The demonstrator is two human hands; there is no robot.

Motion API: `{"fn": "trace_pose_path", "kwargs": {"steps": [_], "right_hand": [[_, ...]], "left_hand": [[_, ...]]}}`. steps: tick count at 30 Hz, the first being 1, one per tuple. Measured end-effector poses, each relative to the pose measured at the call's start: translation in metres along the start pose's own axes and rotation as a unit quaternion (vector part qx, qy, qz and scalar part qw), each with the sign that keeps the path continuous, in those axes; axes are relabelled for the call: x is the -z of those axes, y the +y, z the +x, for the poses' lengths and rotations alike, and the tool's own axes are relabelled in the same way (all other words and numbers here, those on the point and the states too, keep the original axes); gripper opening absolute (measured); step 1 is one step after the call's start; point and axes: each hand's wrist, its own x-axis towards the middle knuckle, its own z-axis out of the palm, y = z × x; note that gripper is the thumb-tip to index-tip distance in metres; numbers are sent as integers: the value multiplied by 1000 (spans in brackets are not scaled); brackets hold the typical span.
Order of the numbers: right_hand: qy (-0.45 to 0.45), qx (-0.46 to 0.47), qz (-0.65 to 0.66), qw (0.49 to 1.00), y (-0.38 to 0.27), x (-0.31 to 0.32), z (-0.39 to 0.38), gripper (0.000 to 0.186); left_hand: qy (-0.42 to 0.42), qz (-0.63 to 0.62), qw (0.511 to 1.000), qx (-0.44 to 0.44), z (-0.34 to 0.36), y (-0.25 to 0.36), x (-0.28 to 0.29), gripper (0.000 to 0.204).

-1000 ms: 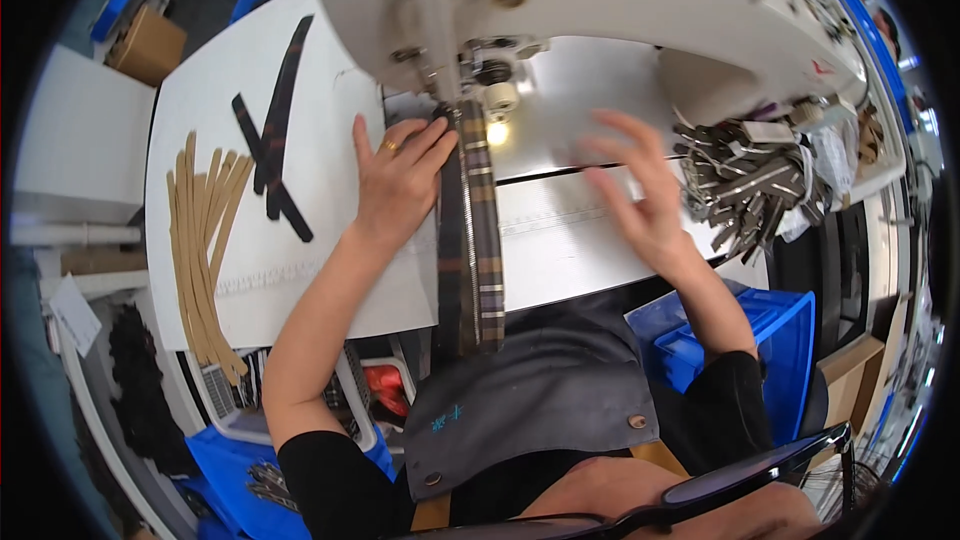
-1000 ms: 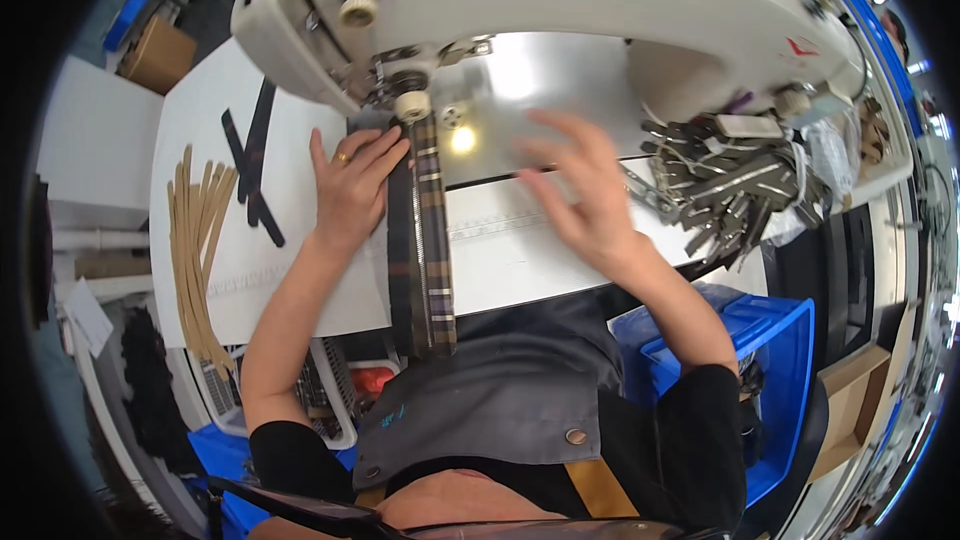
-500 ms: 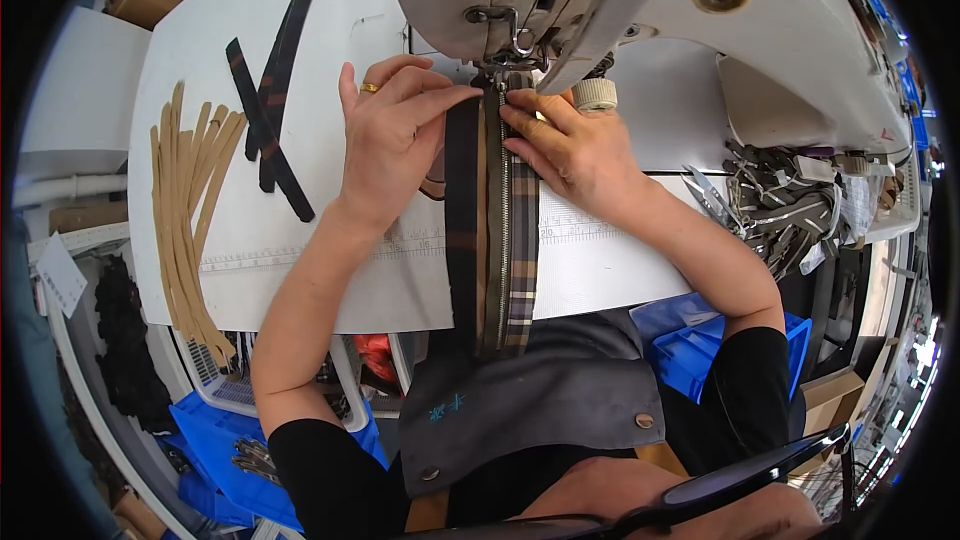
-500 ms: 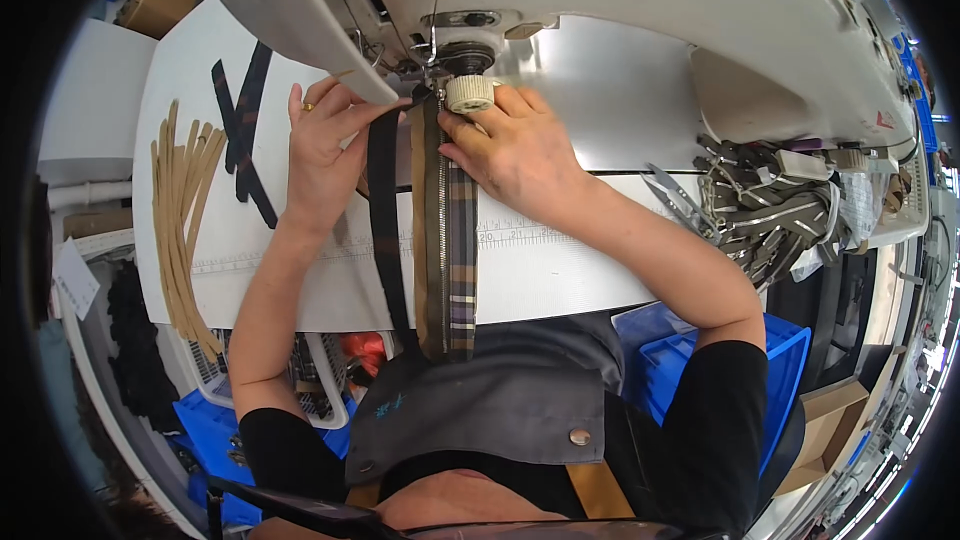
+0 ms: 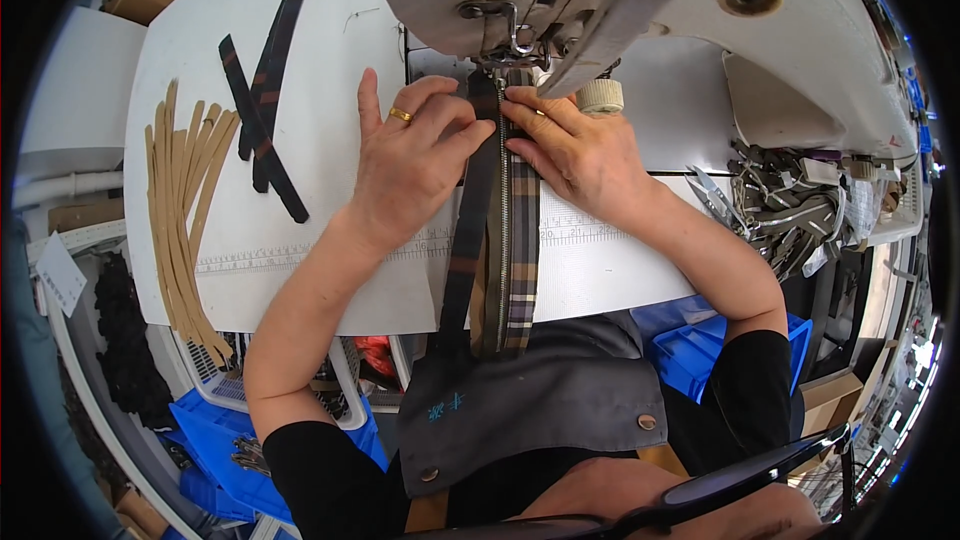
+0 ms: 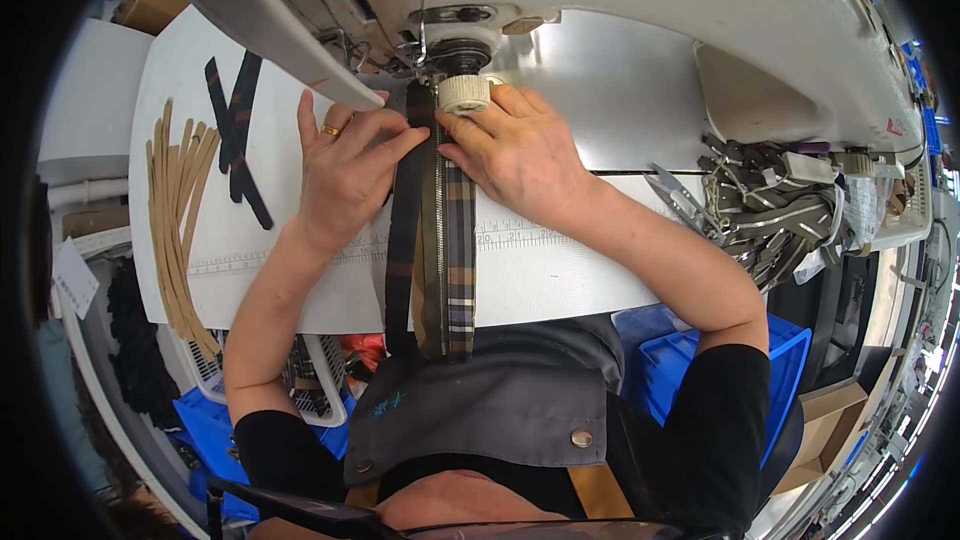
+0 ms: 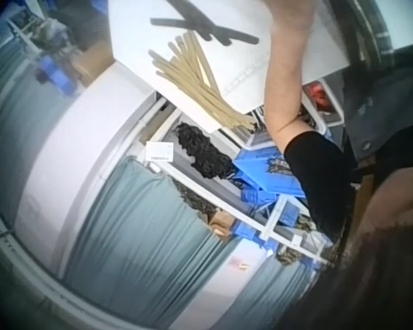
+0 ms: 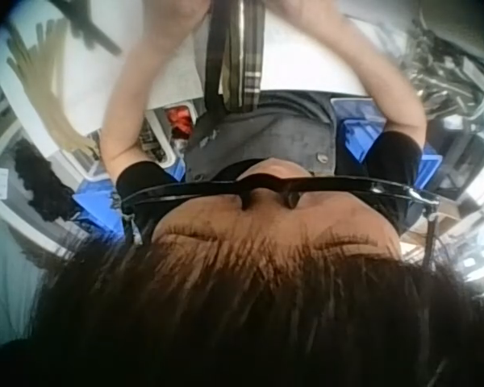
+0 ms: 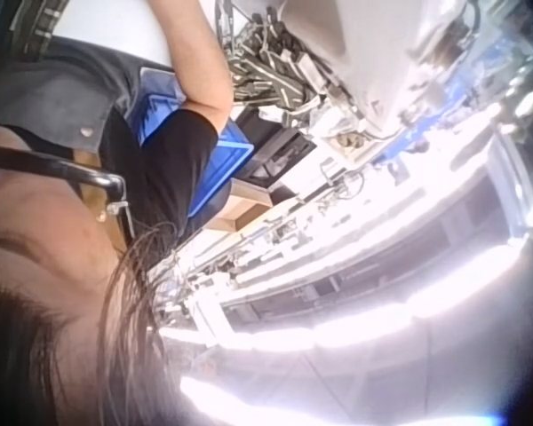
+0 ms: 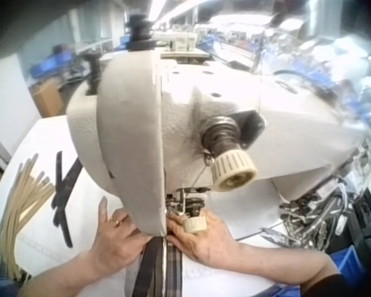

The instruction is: Sewing fabric and leather straps using an industrial sewing machine.

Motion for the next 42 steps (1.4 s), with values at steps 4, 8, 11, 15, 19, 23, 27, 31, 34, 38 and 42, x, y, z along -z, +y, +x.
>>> {"fn": "trace_pose_path", "kwargs": {"steps": [4, 8, 11, 15, 19, 23, 27, 31, 34, 38, 42], "right_hand": [[-11, -13, -7, 1000, -1, 2, 1, 33], [-27, -7, -19, 999, 0, 5, 3, 34], [-42, -13, -35, 998, 0, 7, 4, 34], [-49, -24, -43, 998, 1, 8, 6, 31], [-27, -21, -33, 999, 2, 6, 7, 32], [-19, -18, -42, 999, 3, 5, 9, 29], [-10, -21, -40, 999, 6, 4, 13, 28], [-6, -29, -44, 999, 8, 4, 15, 29], [-5, -36, -44, 998, 8, 4, 13, 30], [-8, -23, -11, 1000, 13, 6, 12, 31], [94, 98, -20, 991, 17, 9, 10, 37]], "left_hand": [[-2, 14, 1000, 12, -3, 5, 1, 25], [-38, 21, 999, 20, -6, 7, 3, 28], [-38, 18, 999, 19, -6, 6, 3, 30], [-42, -1, 999, 26, -4, 3, 1, 34], [-44, -16, 998, 32, -2, 0, 0, 38], [-48, -2, 998, 27, -2, -2, 0, 32], [-43, 4, 999, 29, 0, -4, -2, 33], [-26, 9, 999, 30, 2, -7, -5, 33], [-26, 11, 999, 35, 3, -9, -6, 33], [-38, 11, 998, 39, 3, -8, -6, 34], [-30, 11, 999, 39, 2, -8, -7, 34]]}}
